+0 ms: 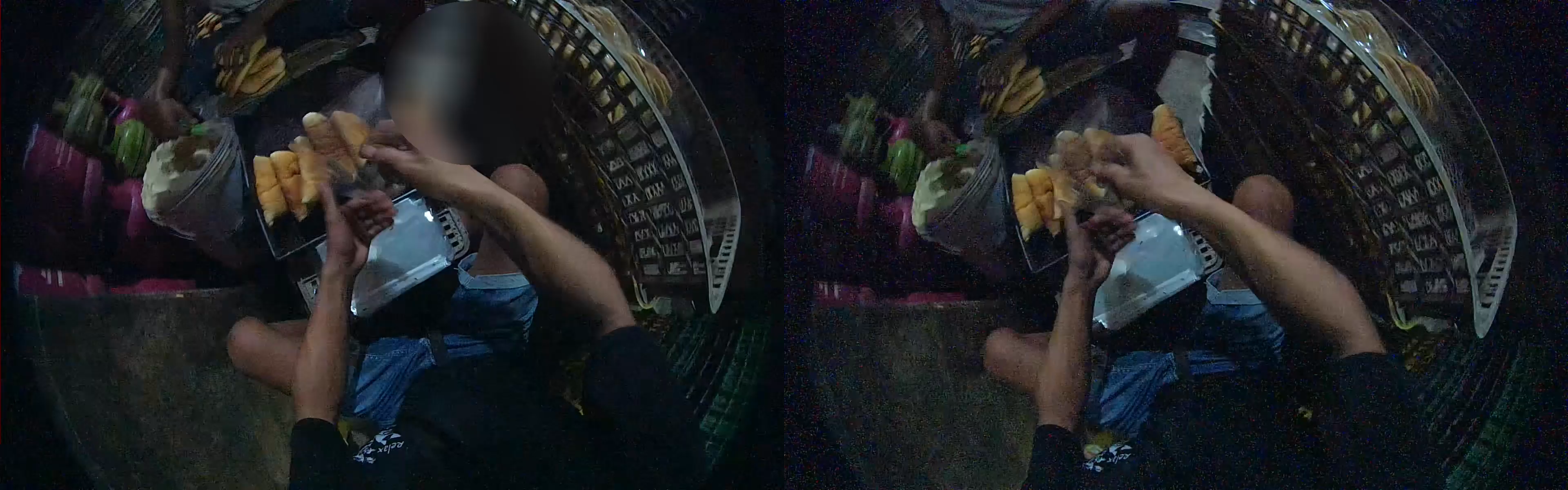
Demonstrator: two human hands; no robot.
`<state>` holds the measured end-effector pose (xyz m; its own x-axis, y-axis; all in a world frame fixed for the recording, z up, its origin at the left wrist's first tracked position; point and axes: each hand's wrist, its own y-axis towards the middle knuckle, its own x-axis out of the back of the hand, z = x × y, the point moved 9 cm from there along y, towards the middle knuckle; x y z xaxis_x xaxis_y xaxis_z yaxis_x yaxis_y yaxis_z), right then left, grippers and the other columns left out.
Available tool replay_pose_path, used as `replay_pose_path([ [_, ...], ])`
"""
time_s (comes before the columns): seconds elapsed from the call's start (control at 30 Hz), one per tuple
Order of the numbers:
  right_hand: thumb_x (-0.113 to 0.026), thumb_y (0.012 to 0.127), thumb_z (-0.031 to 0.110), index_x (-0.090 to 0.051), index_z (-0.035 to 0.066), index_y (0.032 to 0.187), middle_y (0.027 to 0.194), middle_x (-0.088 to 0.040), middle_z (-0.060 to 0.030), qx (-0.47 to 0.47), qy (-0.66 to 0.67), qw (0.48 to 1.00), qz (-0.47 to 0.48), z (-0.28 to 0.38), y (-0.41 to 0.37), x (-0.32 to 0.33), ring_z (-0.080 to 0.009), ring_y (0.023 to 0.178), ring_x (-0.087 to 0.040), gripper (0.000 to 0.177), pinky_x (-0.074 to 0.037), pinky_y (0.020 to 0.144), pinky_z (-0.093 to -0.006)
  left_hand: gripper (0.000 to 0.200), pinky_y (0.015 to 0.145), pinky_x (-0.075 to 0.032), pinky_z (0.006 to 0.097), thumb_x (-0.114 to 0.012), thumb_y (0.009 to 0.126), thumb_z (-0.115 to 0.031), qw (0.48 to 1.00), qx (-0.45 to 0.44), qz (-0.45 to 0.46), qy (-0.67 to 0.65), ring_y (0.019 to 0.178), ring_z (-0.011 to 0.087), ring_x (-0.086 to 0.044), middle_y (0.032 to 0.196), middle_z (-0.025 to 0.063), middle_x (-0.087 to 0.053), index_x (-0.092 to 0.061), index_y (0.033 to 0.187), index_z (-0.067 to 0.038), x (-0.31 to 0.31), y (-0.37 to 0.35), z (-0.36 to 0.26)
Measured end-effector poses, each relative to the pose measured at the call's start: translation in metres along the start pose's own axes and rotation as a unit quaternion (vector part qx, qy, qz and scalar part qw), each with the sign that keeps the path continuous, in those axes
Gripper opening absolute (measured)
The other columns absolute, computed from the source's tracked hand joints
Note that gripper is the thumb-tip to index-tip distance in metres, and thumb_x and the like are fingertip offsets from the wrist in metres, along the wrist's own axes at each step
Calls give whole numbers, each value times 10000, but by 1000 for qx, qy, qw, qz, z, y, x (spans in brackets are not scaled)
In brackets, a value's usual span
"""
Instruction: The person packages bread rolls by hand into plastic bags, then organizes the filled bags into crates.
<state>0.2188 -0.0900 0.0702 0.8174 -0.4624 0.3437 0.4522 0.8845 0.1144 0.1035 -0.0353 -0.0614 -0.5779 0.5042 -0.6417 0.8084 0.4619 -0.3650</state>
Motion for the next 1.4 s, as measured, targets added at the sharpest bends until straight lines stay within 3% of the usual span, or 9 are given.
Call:
replay_pose_path([
  [0.17,-618,883,233,-628,-15,923,817,-620,-47,-144,319,922,-165,-70,-90,12,-107,763,-582,251,-498,659,-278,368,687,-495,278,-601,913,-360,991,-112,-75,-13,743,158,-616,843,90,-650,-632,916,7,-15,-1,-50],
  [0.37,-576,889,251,-606,-15,813,712,-610,-128,-94,64,960,-257,-84,-45,39,-191,681,-595,278,-485,651,-356,392,585,-443,281,-717,837,-352,876,-221,-323,282,621,108,-536,732,33,-597,-640,819,32,32,-42,-42],
  [0.53,-555,871,221,-569,-22,884,786,-595,-170,-2,-63,951,-304,-78,18,51,-271,721,-599,244,-476,677,-392,402,791,-420,389,-754,773,-366,541,-194,-434,694,850,326,-567,774,158,-590,-606,690,-2,71,-69,-7],
  [0.67,-494,928,121,-509,-8,981,907,-581,-87,0,78,985,-152,-87,50,12,-177,746,-641,140,-545,618,-274,682,896,-394,426,-698,768,-516,424,-245,-429,759,936,346,-546,1069,179,-605,-541,1191,-5,28,-72,-17],
  [0.73,-514,922,106,-498,-10,987,880,-566,-82,-25,195,971,-137,-76,31,3,-156,706,-628,134,-537,543,-266,667,929,-391,418,-621,833,-518,908,-124,-198,349,986,319,-550,1152,156,-578,-482,1261,-26,79,-1,-1],
  [0.8,-529,920,108,-506,-4,973,843,-566,-79,-58,273,950,-140,-64,8,6,-142,667,-618,126,-521,516,-256,614,954,-392,411,-541,892,-510,997,-49,-45,33,1033,289,-551,1186,140,-573,-475,1273,-33,46,36,-7],
  [1.0,-576,925,256,-579,-3,850,635,-558,-36,-219,349,898,-156,-92,-37,11,-142,619,-603,270,-504,521,-275,337,796,-499,349,-639,890,-280,939,-250,-145,185,921,194,-610,1031,95,-637,-601,1076,-2,26,58,-99],
  [1.23,-596,872,423,-351,175,1409,1337,-487,-164,145,-446,871,-147,-123,43,-56,-381,1209,-478,640,-339,1034,-483,444,697,-491,350,-635,865,-416,850,-360,-369,112,794,186,-607,906,87,-650,-582,1037,-10,123,-13,-185],
  [1.4,-606,883,354,-657,88,1102,947,-679,-122,-18,-68,980,-186,-144,67,2,-290,908,-639,348,-482,797,-380,556,954,-356,431,-424,938,-566,867,-370,-331,50,1105,251,-498,1143,124,-577,-477,1153,-56,133,-13,-186],
])
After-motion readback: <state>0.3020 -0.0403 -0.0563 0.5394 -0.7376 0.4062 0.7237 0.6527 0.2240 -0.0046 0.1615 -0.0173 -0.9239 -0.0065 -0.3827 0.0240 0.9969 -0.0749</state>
